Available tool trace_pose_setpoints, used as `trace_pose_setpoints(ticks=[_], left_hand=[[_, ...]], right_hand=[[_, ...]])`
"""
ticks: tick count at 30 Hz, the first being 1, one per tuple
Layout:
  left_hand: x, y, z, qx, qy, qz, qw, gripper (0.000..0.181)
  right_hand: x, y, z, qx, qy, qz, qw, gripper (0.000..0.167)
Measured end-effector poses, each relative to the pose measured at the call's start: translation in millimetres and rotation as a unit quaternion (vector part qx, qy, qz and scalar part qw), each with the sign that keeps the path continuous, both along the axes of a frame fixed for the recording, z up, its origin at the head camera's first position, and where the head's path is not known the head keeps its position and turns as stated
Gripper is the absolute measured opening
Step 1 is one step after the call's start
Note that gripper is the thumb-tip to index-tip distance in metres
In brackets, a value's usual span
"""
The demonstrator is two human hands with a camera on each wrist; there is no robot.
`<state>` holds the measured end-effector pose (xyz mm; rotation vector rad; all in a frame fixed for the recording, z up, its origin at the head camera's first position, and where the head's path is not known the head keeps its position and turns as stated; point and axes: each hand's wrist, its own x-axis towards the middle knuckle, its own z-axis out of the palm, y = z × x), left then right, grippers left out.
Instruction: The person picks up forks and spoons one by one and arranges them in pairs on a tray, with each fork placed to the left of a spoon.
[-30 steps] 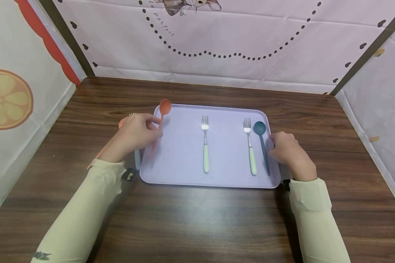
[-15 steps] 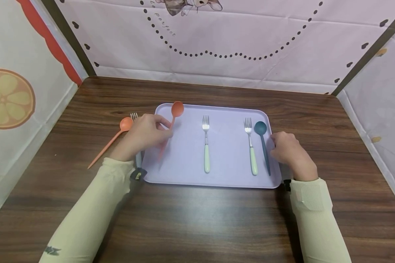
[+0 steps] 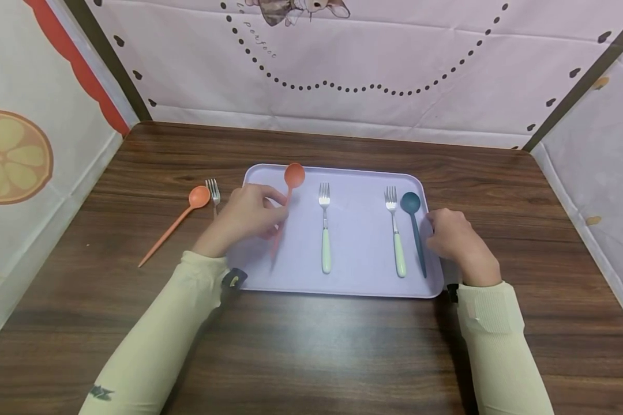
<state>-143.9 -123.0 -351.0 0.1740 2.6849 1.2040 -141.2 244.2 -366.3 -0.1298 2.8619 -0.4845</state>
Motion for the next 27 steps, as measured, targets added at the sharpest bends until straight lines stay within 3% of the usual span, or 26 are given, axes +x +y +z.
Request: trace_pose_setpoints(ticks=[6, 16, 22, 27], left_hand=[[-1.5, 9.3, -3.4, 0.017, -0.004, -0.010, 0.9998, 0.027], [-0.3, 21.7, 0.6, 0.023, -0.005, -0.015, 0.9996, 0.026], [0.2, 30.2, 0.3, 0.038, -0.028, -0.017, 0.9987, 0.027], [-0.2, 37.0, -2.7, 0.048, -0.045, -0.020, 0.9976, 0.029]], right_hand=[[-0.2, -1, -0.4, 0.000, 0.002, 0.001, 1.0000, 0.021], [0.0, 0, 0.3, 0.003, -0.002, -0.001, 1.0000, 0.020], [-0.4, -1, -0.3, 0.002, -0.006, -0.001, 1.0000, 0.028], [-1.1, 0, -0.7, 0.004, -0.004, 0.000, 1.0000, 0.026]])
